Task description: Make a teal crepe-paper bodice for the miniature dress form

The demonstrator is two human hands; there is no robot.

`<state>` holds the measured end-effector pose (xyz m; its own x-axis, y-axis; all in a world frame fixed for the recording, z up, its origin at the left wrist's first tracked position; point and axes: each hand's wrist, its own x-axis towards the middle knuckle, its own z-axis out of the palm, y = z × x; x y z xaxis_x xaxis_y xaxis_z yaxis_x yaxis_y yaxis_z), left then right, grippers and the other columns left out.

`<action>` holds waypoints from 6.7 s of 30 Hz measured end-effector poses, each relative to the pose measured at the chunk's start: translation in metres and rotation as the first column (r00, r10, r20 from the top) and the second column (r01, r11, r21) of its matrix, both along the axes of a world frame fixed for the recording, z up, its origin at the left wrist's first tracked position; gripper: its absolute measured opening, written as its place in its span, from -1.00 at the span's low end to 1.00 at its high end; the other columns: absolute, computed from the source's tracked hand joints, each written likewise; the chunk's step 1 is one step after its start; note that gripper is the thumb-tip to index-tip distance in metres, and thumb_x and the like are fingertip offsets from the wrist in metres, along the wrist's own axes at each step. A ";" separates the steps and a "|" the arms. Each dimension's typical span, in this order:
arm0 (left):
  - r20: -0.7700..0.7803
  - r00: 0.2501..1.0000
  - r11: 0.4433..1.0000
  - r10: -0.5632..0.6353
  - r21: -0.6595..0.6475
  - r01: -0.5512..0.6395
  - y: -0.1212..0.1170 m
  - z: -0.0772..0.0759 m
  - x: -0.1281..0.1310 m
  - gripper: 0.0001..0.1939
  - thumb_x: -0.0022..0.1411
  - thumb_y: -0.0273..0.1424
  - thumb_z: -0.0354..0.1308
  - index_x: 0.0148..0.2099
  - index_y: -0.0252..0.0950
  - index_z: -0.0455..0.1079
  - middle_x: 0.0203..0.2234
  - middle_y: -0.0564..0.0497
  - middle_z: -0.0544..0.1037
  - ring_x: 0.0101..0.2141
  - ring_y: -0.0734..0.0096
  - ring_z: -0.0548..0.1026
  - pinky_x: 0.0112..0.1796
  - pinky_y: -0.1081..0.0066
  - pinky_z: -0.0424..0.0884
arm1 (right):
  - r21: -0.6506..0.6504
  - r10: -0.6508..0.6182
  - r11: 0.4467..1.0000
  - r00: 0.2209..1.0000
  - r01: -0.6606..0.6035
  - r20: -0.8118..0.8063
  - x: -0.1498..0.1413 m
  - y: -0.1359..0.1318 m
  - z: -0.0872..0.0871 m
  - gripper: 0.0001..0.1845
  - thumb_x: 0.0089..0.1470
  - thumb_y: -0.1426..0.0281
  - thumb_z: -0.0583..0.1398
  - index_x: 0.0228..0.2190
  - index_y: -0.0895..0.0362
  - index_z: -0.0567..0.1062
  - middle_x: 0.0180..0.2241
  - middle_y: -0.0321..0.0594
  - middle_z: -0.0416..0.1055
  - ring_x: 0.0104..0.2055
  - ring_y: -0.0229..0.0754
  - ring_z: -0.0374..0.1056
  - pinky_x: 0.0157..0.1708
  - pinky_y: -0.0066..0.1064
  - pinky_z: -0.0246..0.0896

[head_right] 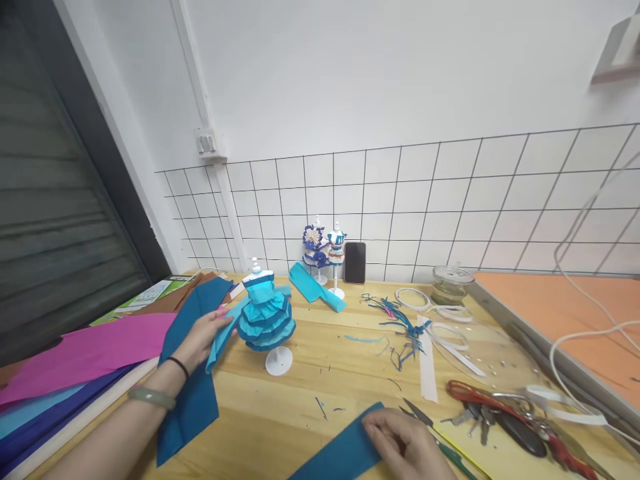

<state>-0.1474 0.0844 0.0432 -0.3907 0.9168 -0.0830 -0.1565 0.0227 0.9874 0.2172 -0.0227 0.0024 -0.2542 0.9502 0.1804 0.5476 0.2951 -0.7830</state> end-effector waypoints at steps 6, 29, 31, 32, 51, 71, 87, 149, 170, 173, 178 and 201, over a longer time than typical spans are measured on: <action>-0.139 0.990 0.996 0.011 -0.090 -0.024 -0.007 -0.029 0.005 -0.72 0.00 -0.57 0.20 -0.17 -0.42 0.35 -0.43 -0.13 0.57 -0.45 0.31 0.55 -0.42 0.39 0.49 | -0.016 0.025 1.000 0.999 -0.025 0.023 0.002 -0.001 -0.002 -0.68 0.04 0.18 0.06 -0.51 0.09 0.51 -0.51 -0.23 0.48 -0.45 -0.15 0.38 -0.43 -0.47 0.27; -0.955 0.288 0.990 0.068 0.100 0.099 -0.104 -0.007 -0.010 -0.69 0.14 -0.21 -0.03 -0.21 -0.30 0.38 -0.23 -0.14 0.48 -0.12 0.11 0.35 -0.07 0.20 0.18 | 0.221 0.082 0.966 0.968 -0.136 0.236 0.008 0.002 0.001 -0.77 0.15 0.32 -0.01 -0.26 0.08 0.41 -0.29 -0.14 0.40 -0.19 -0.08 0.27 -0.19 -0.25 0.18; -0.958 0.271 0.957 -0.095 -0.013 0.291 -0.119 -0.004 0.041 -0.73 0.20 -0.26 -0.07 -0.32 -0.26 0.39 -0.36 -0.06 0.49 -0.24 0.22 0.39 -0.17 0.27 0.23 | 0.239 0.105 0.954 0.946 -0.183 0.305 0.010 0.004 0.002 -0.77 0.14 0.35 0.01 -0.18 0.06 0.38 -0.19 -0.14 0.37 -0.08 -0.05 0.20 -0.09 -0.18 0.11; -0.945 0.240 0.913 -0.221 -0.114 0.392 -0.126 -0.005 0.066 -0.75 0.19 -0.27 -0.05 -0.35 -0.26 0.40 -0.39 -0.05 0.48 -0.25 0.24 0.38 -0.19 0.29 0.23 | 0.234 0.111 0.952 0.936 -0.197 0.334 0.011 0.005 0.003 -0.75 0.13 0.37 0.02 -0.15 0.05 0.36 -0.15 -0.14 0.36 -0.04 -0.04 0.17 -0.05 -0.16 0.08; -0.764 0.249 0.718 -0.595 -0.366 0.592 -0.117 -0.003 0.127 -0.94 0.00 -0.52 0.07 -0.44 -0.29 0.34 -0.42 0.05 0.46 -0.31 0.39 0.35 -0.29 0.46 0.20 | 0.081 0.220 0.964 0.930 -0.254 0.294 0.009 -0.007 0.021 -0.61 0.03 0.48 0.05 -0.06 0.03 0.32 -0.10 -0.14 0.29 0.01 -0.09 0.12 -0.01 -0.23 0.05; -0.959 -0.060 0.611 0.277 0.127 0.781 -0.092 -0.037 0.144 -0.73 0.13 -0.66 -0.14 -0.51 -0.31 0.25 -0.59 -0.01 0.32 -0.48 0.35 0.22 -0.42 0.34 0.11 | 0.531 0.176 0.763 0.909 -0.368 0.377 0.007 -0.006 0.018 -0.82 0.16 0.49 -0.04 -0.30 0.11 0.34 -0.41 -0.16 0.37 -0.40 -0.17 0.21 -0.40 -0.33 0.09; -0.570 0.308 0.557 -0.762 -0.335 0.760 -0.094 -0.011 0.137 -0.87 -0.03 -0.54 0.03 -0.46 -0.27 0.40 -0.58 0.13 0.39 -0.49 0.45 0.28 -0.49 0.52 0.14 | 0.024 -0.077 0.996 0.989 0.081 -0.126 0.010 0.003 -0.001 -0.81 0.06 0.27 0.09 -0.42 0.08 0.44 -0.46 -0.25 0.46 -0.40 -0.19 0.37 -0.41 -0.48 0.27; -0.559 0.415 0.575 -0.718 -0.140 0.806 -0.110 -0.060 0.162 -0.12 -0.10 -0.21 0.22 0.24 -0.24 -0.04 -0.19 -0.13 0.50 -0.33 0.20 0.44 -0.37 0.41 0.32 | -0.460 -0.372 0.675 0.271 -0.577 -0.887 0.006 -0.009 0.028 -0.71 0.06 0.51 0.12 -0.14 0.18 0.47 -0.14 -0.04 0.45 -0.04 -0.01 0.31 -0.09 -0.26 0.19; 0.066 0.332 0.309 -0.941 -0.234 0.922 -0.109 -0.009 0.150 -0.72 0.05 -0.23 0.13 -0.30 -0.36 0.47 -0.61 0.11 0.33 -0.58 0.61 0.19 -0.56 0.61 0.08 | -0.480 -0.108 0.831 0.764 -0.282 -0.635 0.006 -0.005 0.011 -0.57 -0.22 0.20 0.32 -0.28 0.15 0.49 -0.55 -0.30 0.42 -0.51 -0.26 0.33 -0.50 -0.46 0.22; 0.080 0.266 0.239 -0.961 -0.247 0.939 -0.110 -0.014 0.148 -0.75 0.04 -0.23 0.13 -0.40 -0.35 0.43 -0.65 0.16 0.21 -0.61 0.63 0.09 -0.60 0.59 -0.03 | -0.493 -0.098 0.834 0.812 -0.248 -0.576 0.003 -0.005 0.008 -0.69 -0.28 0.23 0.35 -0.50 0.19 0.50 -0.62 -0.34 0.40 -0.58 -0.35 0.28 -0.57 -0.57 0.12; -0.022 0.255 0.246 -0.967 -0.363 0.899 -0.106 -0.019 0.142 -0.71 0.07 -0.27 0.06 -0.61 -0.32 0.25 -0.73 0.19 0.08 -0.68 0.63 0.00 -0.66 0.52 -0.14 | -0.498 -0.143 0.837 0.788 -0.226 -0.598 0.006 0.000 0.006 -0.69 -0.31 0.21 0.36 -0.59 0.19 0.47 -0.65 -0.34 0.44 -0.62 -0.36 0.28 -0.59 -0.57 0.11; 0.141 0.475 0.422 -0.869 -0.289 0.859 -0.082 -0.017 0.115 -0.60 0.07 -0.16 0.06 -0.56 -0.41 0.36 -0.70 -0.07 0.51 -0.74 0.49 0.42 -0.73 0.61 0.17 | -0.497 -0.278 0.867 0.797 -0.032 -0.536 0.034 0.017 0.014 -0.70 -0.30 0.21 0.34 -0.57 0.19 0.50 -0.73 -0.37 0.33 -0.73 -0.41 0.13 -0.74 -0.60 -0.02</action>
